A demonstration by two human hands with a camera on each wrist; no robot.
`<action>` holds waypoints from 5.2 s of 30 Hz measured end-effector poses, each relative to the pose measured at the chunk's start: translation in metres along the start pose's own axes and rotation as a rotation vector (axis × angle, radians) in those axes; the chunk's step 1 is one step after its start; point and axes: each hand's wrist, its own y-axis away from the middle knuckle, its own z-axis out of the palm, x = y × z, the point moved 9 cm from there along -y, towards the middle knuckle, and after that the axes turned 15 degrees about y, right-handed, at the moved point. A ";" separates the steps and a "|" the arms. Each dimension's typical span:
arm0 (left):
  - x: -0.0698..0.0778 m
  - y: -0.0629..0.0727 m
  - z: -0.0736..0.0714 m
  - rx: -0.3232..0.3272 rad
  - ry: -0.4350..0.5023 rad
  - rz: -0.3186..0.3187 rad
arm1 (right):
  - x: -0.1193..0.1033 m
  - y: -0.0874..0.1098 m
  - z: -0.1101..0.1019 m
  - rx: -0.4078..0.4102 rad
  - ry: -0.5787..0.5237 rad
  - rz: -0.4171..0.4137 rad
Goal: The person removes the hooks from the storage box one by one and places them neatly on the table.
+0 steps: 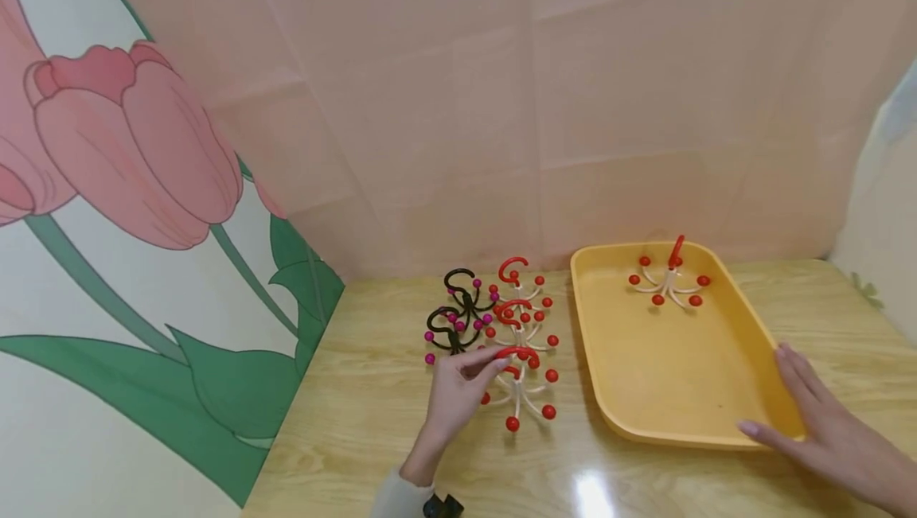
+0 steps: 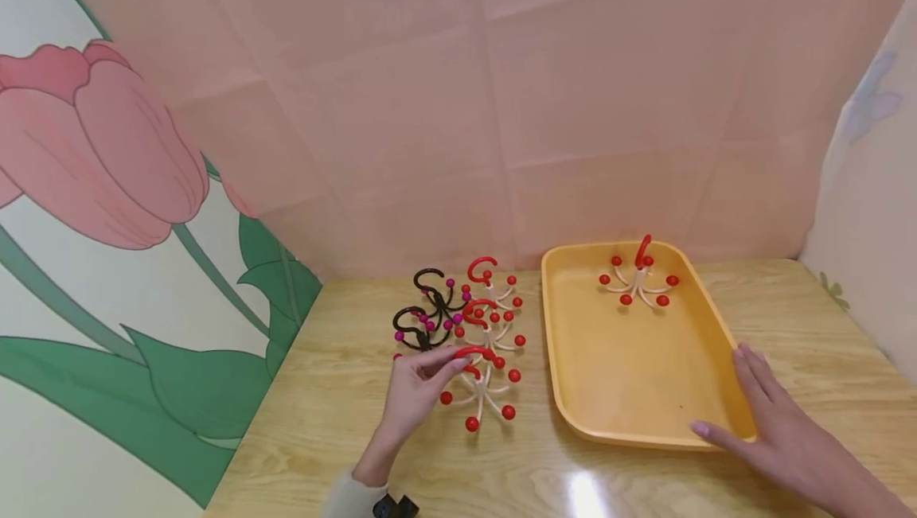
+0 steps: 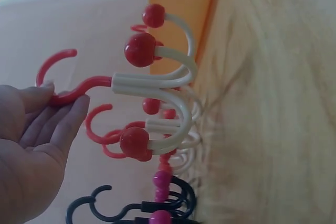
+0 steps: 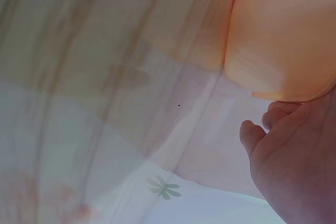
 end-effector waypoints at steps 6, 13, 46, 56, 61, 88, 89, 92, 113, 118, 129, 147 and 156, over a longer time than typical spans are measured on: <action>-0.013 0.001 -0.003 0.031 0.038 -0.015 | -0.002 0.000 -0.002 -0.011 0.006 0.006; -0.023 0.002 -0.006 0.045 0.020 -0.033 | -0.004 0.000 -0.003 -0.024 0.000 0.013; 0.065 -0.003 0.059 -0.186 -0.317 0.350 | -0.003 0.000 -0.002 -0.024 0.000 0.015; 0.086 -0.037 0.106 -0.203 -0.335 0.356 | -0.003 -0.001 -0.005 0.005 0.014 -0.004; 0.080 -0.058 0.132 -0.198 -0.299 0.292 | -0.003 0.000 -0.003 -0.013 0.004 0.007; -0.003 -0.178 0.252 -0.052 -0.372 0.063 | -0.006 0.004 -0.007 -0.022 -0.013 0.011; -0.006 -0.180 0.253 -0.044 -0.367 0.049 | -0.007 0.004 -0.007 -0.021 -0.017 0.008; -0.015 -0.184 0.254 -0.023 -0.356 0.015 | -0.007 0.005 -0.007 -0.022 -0.023 0.008; -0.037 -0.196 0.266 -0.017 -0.318 -0.054 | -0.008 0.002 -0.013 -0.046 -0.047 0.030; -0.045 -0.199 0.257 0.034 -0.293 -0.076 | -0.012 -0.002 -0.013 -0.081 -0.045 0.037; -0.050 -0.204 0.262 0.039 -0.301 -0.061 | -0.010 0.000 -0.016 -0.115 0.002 0.061; -0.016 -0.205 0.246 0.122 -0.316 0.081 | -0.011 0.002 -0.015 -0.094 -0.047 0.052; 0.024 -0.207 0.239 0.077 -0.288 0.158 | -0.012 0.003 -0.013 -0.056 -0.061 0.027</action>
